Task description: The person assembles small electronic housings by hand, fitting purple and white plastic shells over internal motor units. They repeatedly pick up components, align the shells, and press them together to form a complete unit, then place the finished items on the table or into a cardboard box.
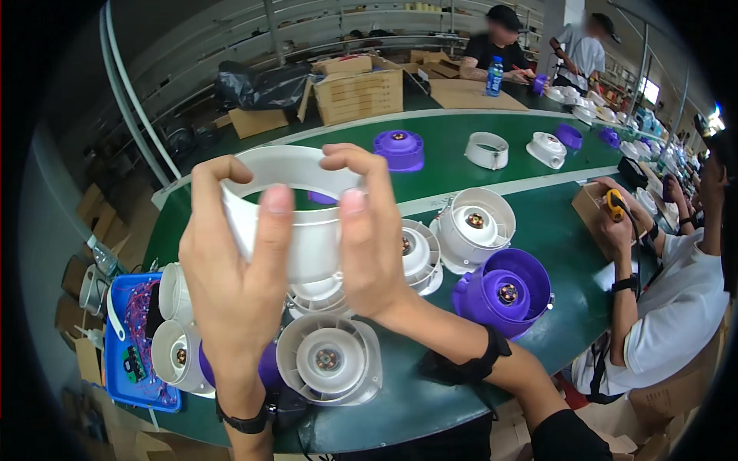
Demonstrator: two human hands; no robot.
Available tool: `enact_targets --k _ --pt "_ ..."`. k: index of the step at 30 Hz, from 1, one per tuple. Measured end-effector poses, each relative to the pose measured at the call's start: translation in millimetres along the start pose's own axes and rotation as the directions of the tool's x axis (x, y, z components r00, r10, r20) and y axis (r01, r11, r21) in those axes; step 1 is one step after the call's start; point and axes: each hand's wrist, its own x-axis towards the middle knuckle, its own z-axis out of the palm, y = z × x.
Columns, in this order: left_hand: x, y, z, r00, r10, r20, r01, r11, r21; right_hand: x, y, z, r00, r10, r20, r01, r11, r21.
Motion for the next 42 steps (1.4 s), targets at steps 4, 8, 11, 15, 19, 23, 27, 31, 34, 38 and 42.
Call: enact_targets --k 4,8,11,15,19,23,27,31,34,38,42 --pt "-0.8 -0.5 -3.3 0.995 0.082 0.048 -0.084 0.996 0.037 -1.4 7.5 2.9 0.989 0.148 -0.009 -0.143 0.971 0.193" --pt "-0.4 -1.2 -7.3 0.985 0.117 0.128 -0.130 0.987 0.092 -1.8 13.2 2.5 0.943 0.323 0.079 -0.327 0.865 0.381" --pt "0.8 -4.3 -6.3 0.983 0.151 0.101 -0.162 0.980 0.114 1.6 13.8 0.5 0.904 0.403 0.140 -0.422 0.794 0.438" --pt "2.4 -3.9 -6.9 0.968 0.242 0.061 -0.249 0.930 0.270 -0.3 9.8 12.1 0.836 0.525 0.161 -0.537 0.721 0.437" --pt "-4.4 0.1 2.8 0.965 0.262 0.007 -0.252 0.920 0.301 -3.0 -0.1 13.6 0.773 0.601 0.203 -0.614 0.628 0.479" --pt "-4.5 19.1 -9.2 0.980 0.191 0.051 -0.196 0.970 0.143 2.9 9.5 -0.4 0.655 0.695 0.295 -0.683 0.377 0.626" --pt "-5.8 12.3 -16.7 0.992 0.109 0.062 -0.117 0.983 0.143 4.1 14.8 3.1 0.582 0.707 0.402 -0.763 0.305 0.570" --pt "-2.5 -3.3 -7.7 0.971 0.223 0.083 -0.236 0.946 0.223 -4.8 21.7 0.9 0.623 0.601 0.501 -0.768 0.345 0.540" --pt "-1.2 -5.0 -2.9 0.969 0.234 0.075 -0.245 0.941 0.234 -0.7 16.7 3.8 0.682 0.565 0.465 -0.714 0.373 0.593" --pt "2.6 -18.6 -1.3 0.955 0.297 -0.006 -0.288 0.930 0.227 0.1 1.6 13.7 0.791 0.555 0.258 -0.606 0.649 0.460" --pt "0.3 -2.5 -5.0 0.980 0.193 0.047 -0.196 0.978 0.073 7.9 4.8 1.5 0.777 0.539 0.325 -0.627 0.616 0.477"
